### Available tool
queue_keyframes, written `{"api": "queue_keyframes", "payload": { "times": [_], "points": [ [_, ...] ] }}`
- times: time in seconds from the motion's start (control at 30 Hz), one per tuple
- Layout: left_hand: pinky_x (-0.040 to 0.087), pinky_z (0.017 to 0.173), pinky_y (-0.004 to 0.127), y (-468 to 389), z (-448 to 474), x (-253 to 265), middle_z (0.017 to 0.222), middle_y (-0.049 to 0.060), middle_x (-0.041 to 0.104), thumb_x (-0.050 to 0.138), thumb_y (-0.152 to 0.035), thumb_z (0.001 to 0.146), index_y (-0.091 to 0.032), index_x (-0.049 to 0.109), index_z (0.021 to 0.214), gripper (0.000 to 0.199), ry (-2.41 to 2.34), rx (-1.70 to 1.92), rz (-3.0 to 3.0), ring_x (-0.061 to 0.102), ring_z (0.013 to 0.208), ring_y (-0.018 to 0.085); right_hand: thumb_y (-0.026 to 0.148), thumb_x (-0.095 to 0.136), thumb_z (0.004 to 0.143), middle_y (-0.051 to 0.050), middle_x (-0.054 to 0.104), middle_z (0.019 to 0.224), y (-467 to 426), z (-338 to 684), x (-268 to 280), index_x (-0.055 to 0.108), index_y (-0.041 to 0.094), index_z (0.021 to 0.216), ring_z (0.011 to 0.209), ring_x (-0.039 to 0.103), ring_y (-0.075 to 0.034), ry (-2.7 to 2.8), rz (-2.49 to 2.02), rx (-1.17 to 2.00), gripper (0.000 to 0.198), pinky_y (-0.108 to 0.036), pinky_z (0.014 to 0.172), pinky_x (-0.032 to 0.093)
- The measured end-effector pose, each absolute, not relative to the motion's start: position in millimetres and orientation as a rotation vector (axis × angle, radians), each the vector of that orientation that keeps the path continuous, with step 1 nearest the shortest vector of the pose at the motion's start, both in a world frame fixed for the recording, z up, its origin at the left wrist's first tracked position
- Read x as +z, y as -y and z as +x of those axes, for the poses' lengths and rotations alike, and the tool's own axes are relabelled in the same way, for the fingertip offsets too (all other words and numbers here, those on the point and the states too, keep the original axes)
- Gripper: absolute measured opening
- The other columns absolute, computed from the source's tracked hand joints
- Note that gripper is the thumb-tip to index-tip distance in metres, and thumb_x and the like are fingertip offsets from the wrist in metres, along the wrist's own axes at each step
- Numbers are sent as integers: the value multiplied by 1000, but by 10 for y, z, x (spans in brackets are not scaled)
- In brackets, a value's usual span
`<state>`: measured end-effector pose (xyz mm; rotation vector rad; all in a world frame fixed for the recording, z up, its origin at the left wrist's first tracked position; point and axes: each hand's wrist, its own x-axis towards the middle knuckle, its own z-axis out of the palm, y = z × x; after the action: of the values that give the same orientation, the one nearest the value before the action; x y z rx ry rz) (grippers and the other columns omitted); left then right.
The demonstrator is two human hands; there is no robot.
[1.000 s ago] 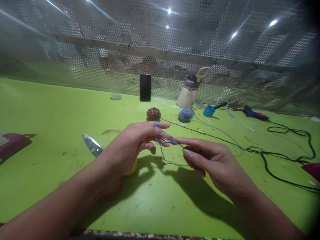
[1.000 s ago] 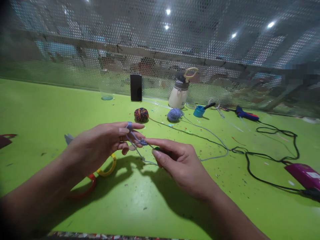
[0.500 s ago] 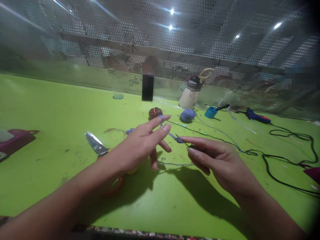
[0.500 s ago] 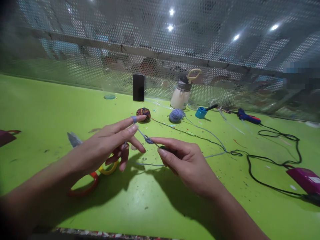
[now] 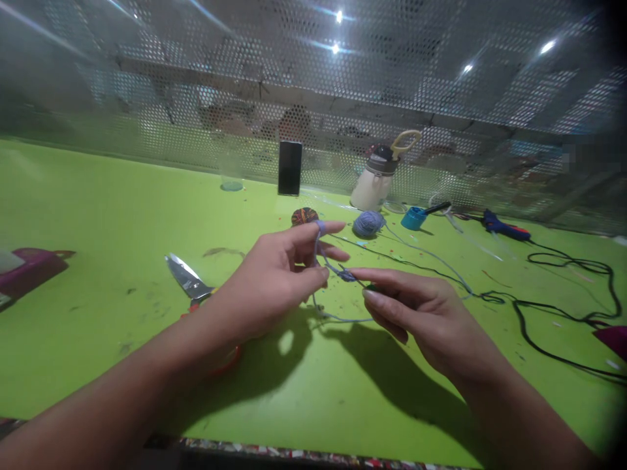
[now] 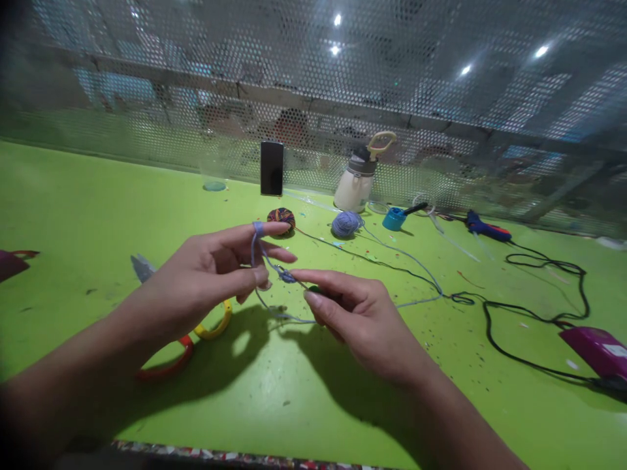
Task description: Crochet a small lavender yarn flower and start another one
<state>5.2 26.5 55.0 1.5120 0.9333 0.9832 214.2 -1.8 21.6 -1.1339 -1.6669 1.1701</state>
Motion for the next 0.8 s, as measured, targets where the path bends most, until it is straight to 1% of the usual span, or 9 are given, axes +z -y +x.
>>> {"api": "queue_keyframes", "payload": {
  "times": [0.07,0.1,0.17,0.27,0.4,0.47,0.6,0.7,0.8],
  "points": [
    [47,62,27,-257,77,546,86,4,69,65,-12,74,-18,46,139,68,-876,958,1432,61,68,15,28,63,88,4,46,58,15,2120,222,71,27,114,51,32,-9,1665,-1129,1153,28,-24,45,23],
    [47,61,26,-256,87,543,78,2,67,66,-12,74,-16,42,141,71,-868,955,1405,61,66,15,27,63,87,3,48,59,14,2109,229,71,27,114,51,32,-9,1668,-1120,1142,28,-24,45,24],
    [48,58,25,-255,97,539,70,-1,63,67,-12,74,-15,40,141,72,-869,948,1380,61,65,15,25,63,87,3,51,60,15,2091,247,71,28,115,51,34,-9,1687,-1114,1118,29,-23,45,27],
    [47,53,24,-253,95,539,69,-1,63,68,-15,76,-14,42,139,68,-872,922,1351,62,62,14,24,62,87,3,53,59,23,2072,274,70,26,117,50,34,-9,1719,-1139,1069,31,-24,45,28],
    [52,66,27,-257,90,538,69,0,65,66,-13,78,-11,44,136,62,-895,936,1328,64,64,14,25,61,87,2,53,57,35,2057,292,70,25,118,49,34,-10,1771,-1202,991,32,-24,45,29],
    [52,68,28,-263,93,534,70,1,67,67,-11,75,-11,45,136,65,-900,952,1321,65,66,15,26,61,88,2,54,57,41,2053,290,70,25,119,49,35,-11,1798,-1221,949,32,-25,46,29],
    [52,68,29,-267,99,524,71,1,68,73,-11,68,-12,47,133,70,-933,986,1319,64,64,15,26,60,88,3,51,54,50,2043,267,70,24,118,49,36,-11,1815,-1234,880,32,-26,48,31],
    [52,67,29,-269,100,508,70,0,68,74,-10,67,-13,48,133,71,-977,991,1339,64,63,15,25,59,88,2,52,54,56,2023,257,71,24,116,48,36,-12,1810,-1226,848,31,-26,49,32],
    [51,65,28,-279,101,482,70,-1,67,73,-11,69,-16,48,134,70,-975,979,1397,63,64,15,22,60,86,3,49,53,63,1997,264,73,23,112,48,33,-11,1791,-1227,858,29,-26,48,30]
  ]
}}
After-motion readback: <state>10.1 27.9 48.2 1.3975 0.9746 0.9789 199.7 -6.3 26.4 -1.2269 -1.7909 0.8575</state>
